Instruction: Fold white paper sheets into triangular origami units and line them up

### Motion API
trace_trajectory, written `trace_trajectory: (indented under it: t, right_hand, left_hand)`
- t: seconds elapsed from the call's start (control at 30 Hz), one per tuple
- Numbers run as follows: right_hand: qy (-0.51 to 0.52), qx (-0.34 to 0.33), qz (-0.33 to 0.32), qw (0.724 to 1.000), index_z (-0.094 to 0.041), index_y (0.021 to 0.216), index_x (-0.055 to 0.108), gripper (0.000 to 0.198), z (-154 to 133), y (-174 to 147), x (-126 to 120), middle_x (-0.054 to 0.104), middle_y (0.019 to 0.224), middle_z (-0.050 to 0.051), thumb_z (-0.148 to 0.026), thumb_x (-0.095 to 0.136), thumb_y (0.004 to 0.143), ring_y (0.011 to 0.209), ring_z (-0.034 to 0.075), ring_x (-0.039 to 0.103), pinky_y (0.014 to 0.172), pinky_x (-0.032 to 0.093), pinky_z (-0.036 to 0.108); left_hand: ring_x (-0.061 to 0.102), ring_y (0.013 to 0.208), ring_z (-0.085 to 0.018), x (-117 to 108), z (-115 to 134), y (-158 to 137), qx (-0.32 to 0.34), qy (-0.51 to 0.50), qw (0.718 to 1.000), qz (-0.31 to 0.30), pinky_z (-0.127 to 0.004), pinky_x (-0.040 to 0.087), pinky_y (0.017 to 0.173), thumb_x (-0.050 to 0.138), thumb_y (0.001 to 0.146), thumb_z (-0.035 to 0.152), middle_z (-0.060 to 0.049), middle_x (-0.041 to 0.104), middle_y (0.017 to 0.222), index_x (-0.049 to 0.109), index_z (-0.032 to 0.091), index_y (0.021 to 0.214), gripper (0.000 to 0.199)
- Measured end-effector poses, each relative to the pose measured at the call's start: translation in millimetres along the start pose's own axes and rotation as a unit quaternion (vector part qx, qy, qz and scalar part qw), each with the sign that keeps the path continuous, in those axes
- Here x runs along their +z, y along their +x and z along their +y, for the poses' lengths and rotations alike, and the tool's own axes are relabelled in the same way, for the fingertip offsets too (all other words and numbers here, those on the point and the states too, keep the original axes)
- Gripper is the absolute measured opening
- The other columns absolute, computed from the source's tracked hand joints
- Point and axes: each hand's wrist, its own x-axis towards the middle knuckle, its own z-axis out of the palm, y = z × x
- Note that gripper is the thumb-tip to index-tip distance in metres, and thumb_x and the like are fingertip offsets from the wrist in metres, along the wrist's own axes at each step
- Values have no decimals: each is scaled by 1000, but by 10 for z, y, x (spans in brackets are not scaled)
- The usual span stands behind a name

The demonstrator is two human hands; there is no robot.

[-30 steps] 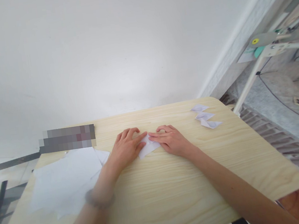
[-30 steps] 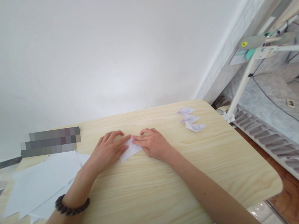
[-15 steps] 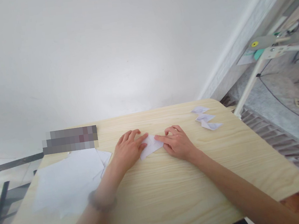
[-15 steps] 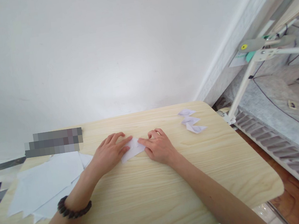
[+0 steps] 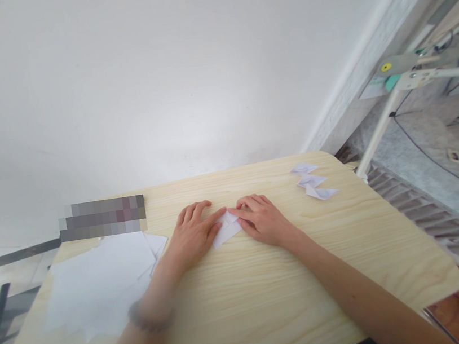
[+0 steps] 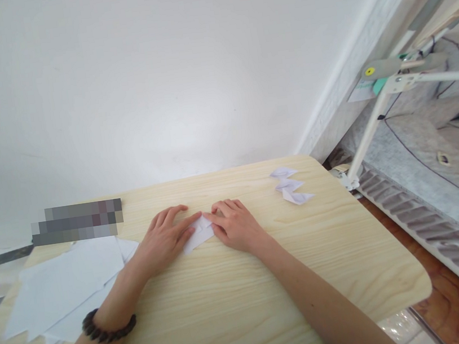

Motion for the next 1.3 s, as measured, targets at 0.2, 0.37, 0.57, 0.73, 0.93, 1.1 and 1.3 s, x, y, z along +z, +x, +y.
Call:
trace_trajectory:
  t: [0.2,0.37,0.57,0.73,0.93,1.1,1.3]
  right_hand:
    - [1,30,19,999,-26,103,63,30,43,-30,20,56,95,5,-16,50,78,91,19,46,82,35,35]
    - [14,78,42,996,-23,90,66,20,60,-31,33,57,90,4,-22,50,80,88,18,48,82,36,34]
    - [47,130,52,989,-23,95,62,23,13,49,87,56,97,5,-37,55,78,91,20,48,85,36,36]
    - [161,119,52,978,-20,89,59,13,-8,70,112,61,91,3,-27,53,79,87,16,52,80,39,31]
    - [247,159,61,954,-19,84,59,12,-15,60,64,62,75,0,-27,52,78,69,13,55,66,40,24]
    - [271,146,50,950,-18,83,59,14,-49,55,34,63,73,-1,-28,50,79,65,11,54,60,39,22]
    - [304,165,42,937,-18,80,62,20,-41,66,70,64,73,1,-30,46,82,66,12,55,60,40,23]
  left_hand:
    - [36,113,-24,3,2,15,-12,-2,1000,-2,-43,30,96,34,88,36,-4,42,123,44,33,124,37]
    - [36,113,-24,1,-23,1,-6,-40,999,9,-43,30,96,38,87,34,-4,42,122,46,32,122,36]
    - [41,109,-23,45,-101,23,-32,-128,991,28,-42,30,95,55,76,38,-4,52,113,55,24,105,32]
    - [46,104,-23,31,-107,31,-45,-196,979,40,-39,32,93,61,71,39,-4,57,105,55,22,101,35]
    - [54,86,-19,-7,-12,74,-78,-286,955,23,-32,39,83,39,86,38,-4,63,88,62,19,90,30]
    - [55,74,-16,-28,13,106,-90,-296,951,2,-29,40,77,39,85,39,-1,62,71,62,17,72,34]
    - [54,70,-15,-42,15,111,-85,-297,951,1,-29,40,76,39,84,38,0,61,65,61,17,67,35]
